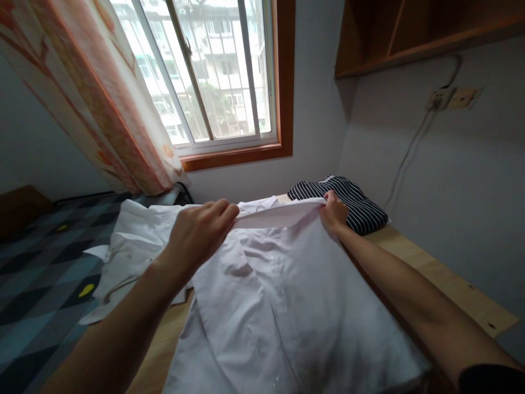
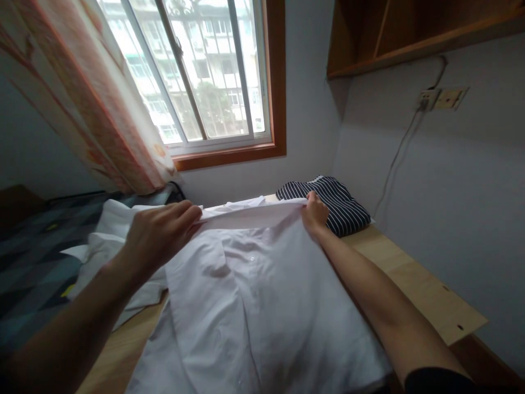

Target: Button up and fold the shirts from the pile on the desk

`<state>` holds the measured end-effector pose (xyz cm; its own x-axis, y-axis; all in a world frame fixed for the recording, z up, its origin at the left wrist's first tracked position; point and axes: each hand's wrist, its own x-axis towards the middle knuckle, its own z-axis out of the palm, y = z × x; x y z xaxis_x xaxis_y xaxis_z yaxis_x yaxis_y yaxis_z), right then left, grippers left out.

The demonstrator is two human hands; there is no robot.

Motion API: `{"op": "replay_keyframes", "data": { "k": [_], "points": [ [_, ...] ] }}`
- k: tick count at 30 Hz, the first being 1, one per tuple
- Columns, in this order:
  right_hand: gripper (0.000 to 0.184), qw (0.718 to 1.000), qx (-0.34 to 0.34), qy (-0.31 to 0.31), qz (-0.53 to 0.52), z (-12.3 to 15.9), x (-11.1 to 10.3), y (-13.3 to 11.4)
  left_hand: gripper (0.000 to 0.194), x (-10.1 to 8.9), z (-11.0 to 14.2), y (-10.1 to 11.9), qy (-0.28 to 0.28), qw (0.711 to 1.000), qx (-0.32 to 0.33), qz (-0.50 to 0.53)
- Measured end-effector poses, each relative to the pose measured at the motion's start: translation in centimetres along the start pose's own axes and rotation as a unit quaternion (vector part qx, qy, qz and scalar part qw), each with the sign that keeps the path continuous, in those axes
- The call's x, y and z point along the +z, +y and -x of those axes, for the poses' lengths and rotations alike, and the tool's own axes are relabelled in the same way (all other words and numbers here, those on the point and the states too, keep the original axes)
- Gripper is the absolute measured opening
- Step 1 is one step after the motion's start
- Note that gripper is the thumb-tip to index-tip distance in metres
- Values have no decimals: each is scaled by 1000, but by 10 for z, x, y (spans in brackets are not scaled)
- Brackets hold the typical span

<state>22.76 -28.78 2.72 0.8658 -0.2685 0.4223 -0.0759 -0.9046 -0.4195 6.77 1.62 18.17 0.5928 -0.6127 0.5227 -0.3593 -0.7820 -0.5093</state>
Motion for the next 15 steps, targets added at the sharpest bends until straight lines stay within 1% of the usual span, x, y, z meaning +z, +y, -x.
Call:
{"op": "replay_keyframes", "data": {
  "k": [2, 4, 6, 8, 9, 10, 11, 12, 13, 14, 15],
  "points": [
    [28, 999, 27, -19, -4, -7, 1, 9, 19, 1, 4, 17, -6, 1000, 16, 21],
    [25, 999, 17, -50, 3, -6, 2, 17, 19, 0, 8, 37, 4, 999, 40, 30],
    [22, 998, -3, -68, -1, 2, 3, 24, 20, -3, 11, 56, 18, 996, 70, 46],
    [19, 998, -6, -50, -49, 17, 5, 29, 20, -7, 13, 72, 25, 993, 95, 69],
    [19, 995, 11, -26, -95, 27, 6, 32, 19, -9, 14, 78, 25, 991, 104, 79],
    [20, 986, 46, 0, -159, 38, 7, 34, 18, -10, 14, 83, 26, 990, 109, 85],
    [21, 967, 94, 16, -237, 50, 8, 35, 17, -12, 15, 87, 29, 989, 112, 90],
    [21, 935, 147, 13, -324, 61, 9, 35, 17, -14, 15, 90, 34, 988, 114, 94],
    [22, 892, 194, -8, -407, 70, 10, 35, 17, -15, 15, 92, 41, 988, 116, 98],
    [22, 850, 219, -41, -478, 76, 10, 33, 16, -16, 15, 95, 45, 987, 118, 102],
    [23, 815, 220, -76, -531, 79, 9, 30, 16, -18, 16, 98, 51, 986, 120, 105]
  ]
}}
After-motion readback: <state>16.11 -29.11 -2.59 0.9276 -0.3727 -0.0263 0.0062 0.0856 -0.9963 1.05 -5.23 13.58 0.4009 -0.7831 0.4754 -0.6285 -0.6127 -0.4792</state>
